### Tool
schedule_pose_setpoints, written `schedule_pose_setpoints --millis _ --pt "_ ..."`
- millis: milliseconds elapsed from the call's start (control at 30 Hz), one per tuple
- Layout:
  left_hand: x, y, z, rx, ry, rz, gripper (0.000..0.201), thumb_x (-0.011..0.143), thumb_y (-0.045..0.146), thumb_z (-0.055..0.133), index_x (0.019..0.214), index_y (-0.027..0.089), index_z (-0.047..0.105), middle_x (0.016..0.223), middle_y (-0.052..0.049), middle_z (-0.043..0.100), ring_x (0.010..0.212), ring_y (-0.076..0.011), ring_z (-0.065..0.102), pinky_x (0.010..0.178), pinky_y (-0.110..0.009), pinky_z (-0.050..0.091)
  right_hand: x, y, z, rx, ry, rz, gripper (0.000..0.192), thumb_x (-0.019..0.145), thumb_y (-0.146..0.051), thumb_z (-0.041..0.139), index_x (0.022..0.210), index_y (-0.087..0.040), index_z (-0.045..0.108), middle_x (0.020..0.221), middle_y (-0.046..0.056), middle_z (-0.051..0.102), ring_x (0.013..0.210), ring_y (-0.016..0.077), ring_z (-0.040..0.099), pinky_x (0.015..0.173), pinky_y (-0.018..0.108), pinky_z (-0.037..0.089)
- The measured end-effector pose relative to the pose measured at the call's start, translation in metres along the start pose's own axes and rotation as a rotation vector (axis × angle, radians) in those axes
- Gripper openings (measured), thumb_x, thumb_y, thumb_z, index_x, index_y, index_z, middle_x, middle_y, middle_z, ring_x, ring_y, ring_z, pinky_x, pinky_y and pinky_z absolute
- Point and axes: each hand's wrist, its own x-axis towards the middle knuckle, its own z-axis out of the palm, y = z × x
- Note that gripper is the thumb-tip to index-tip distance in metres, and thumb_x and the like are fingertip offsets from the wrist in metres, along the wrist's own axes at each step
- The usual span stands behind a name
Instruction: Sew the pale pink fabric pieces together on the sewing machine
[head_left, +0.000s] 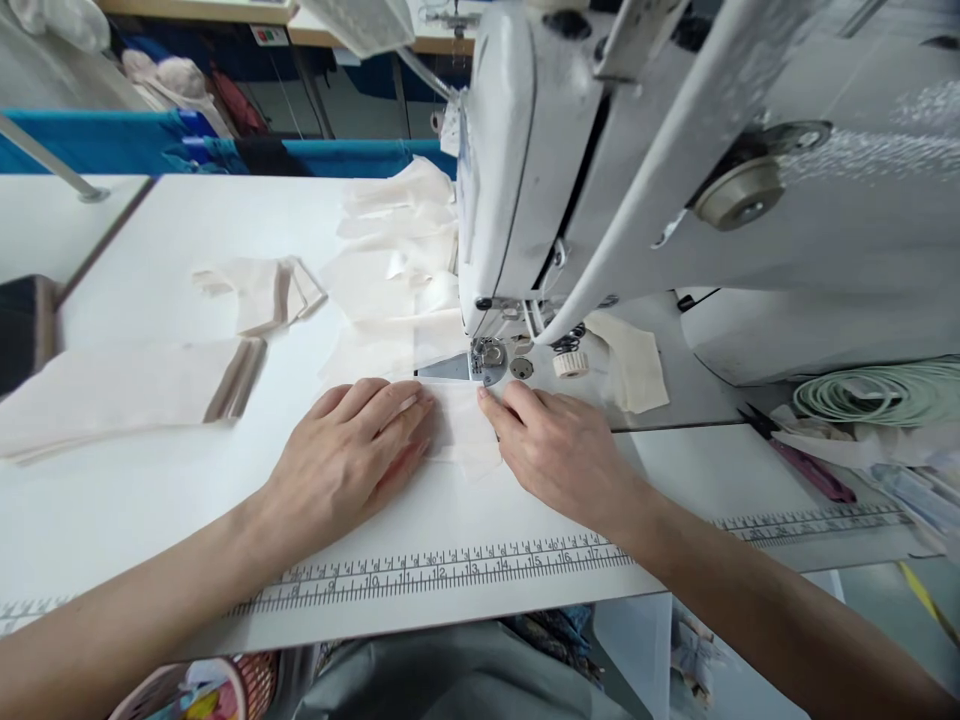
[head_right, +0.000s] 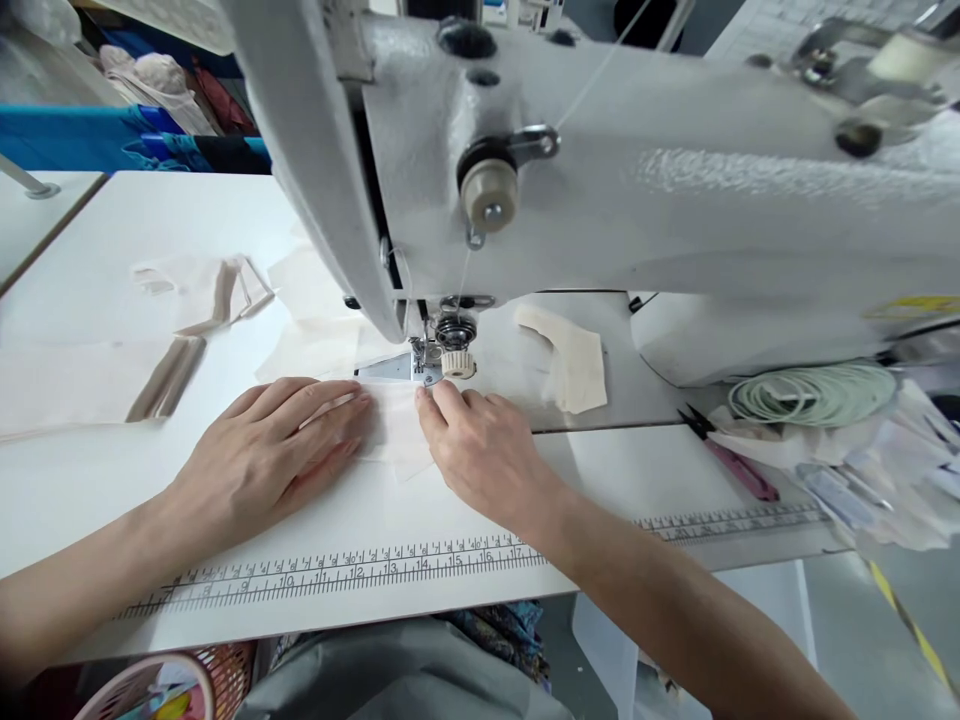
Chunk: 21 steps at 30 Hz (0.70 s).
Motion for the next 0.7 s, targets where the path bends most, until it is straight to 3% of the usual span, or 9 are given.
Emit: schedule_pose_setpoints --millis 267,400,533,567,633,700 --pt "-0.004 -0.005 0.003 -0.073 0.033 0.022 0.030 0.096 0.029 0.047 0.121 0.015 0.058 0.120 -0.012 0.065 0.103 -0.0301 0.061 0.081 -0.043 0.049 0.001 -0.005 -0.002 0.090 -0.078 0.032 0.038 0.094 -0.008 0.036 0.128 -0.008 0.054 0.099 0.009 0.062 0.074 0.0156 0.057 0.062 0.032 0.044" --pt "-0.003 -0.009 0.002 -0.096 0.065 0.060 0.035 0.097 0.032 0.046 0.128 0.018 0.055 0.122 -0.013 0.063 0.106 -0.0322 0.061 0.083 -0.045 0.049 0.001 0.004 -0.007 0.139 -0.043 0.050 0.037 0.095 -0.012 0.037 0.129 -0.010 0.054 0.100 0.009 0.063 0.072 0.0141 0.057 0.060 0.030 0.043" --pt "-0.004 -0.005 -0.009 -0.142 0.117 0.097 0.039 0.094 0.025 0.051 0.133 0.020 0.052 0.123 -0.012 0.063 0.109 -0.0311 0.060 0.085 -0.043 0.051 -0.019 0.054 -0.023 0.180 0.045 0.182 0.029 0.098 -0.014 0.039 0.110 -0.015 0.066 0.093 0.006 0.067 0.071 0.0116 0.057 0.058 0.024 0.040" --pt "-0.004 -0.001 -0.014 -0.174 0.110 0.102 0.039 0.093 0.023 0.052 0.132 0.021 0.052 0.123 -0.011 0.063 0.109 -0.0299 0.060 0.085 -0.042 0.051 -0.028 0.071 -0.026 0.219 0.084 0.245 0.026 0.097 -0.018 0.044 0.107 -0.016 0.067 0.095 0.006 0.067 0.078 0.0136 0.059 0.062 0.025 0.043" --pt "0.000 0.012 -0.021 -0.305 0.045 0.086 0.036 0.094 0.022 0.051 0.130 0.022 0.054 0.121 -0.009 0.064 0.106 -0.0255 0.062 0.084 -0.037 0.053 -0.046 0.103 -0.027 0.326 0.184 0.361 0.021 0.092 -0.017 0.048 0.102 -0.016 0.067 0.095 0.006 0.068 0.083 0.0153 0.061 0.068 0.026 0.044" --pt "0.012 0.029 -0.024 -0.508 -0.061 0.027 0.031 0.096 0.023 0.045 0.126 0.023 0.055 0.115 -0.008 0.064 0.092 -0.0184 0.065 0.073 -0.028 0.055 -0.061 0.127 -0.023 0.412 0.219 0.435 0.018 0.090 -0.019 0.050 0.096 -0.017 0.066 0.091 0.005 0.068 0.076 0.0149 0.061 0.068 0.027 0.045"
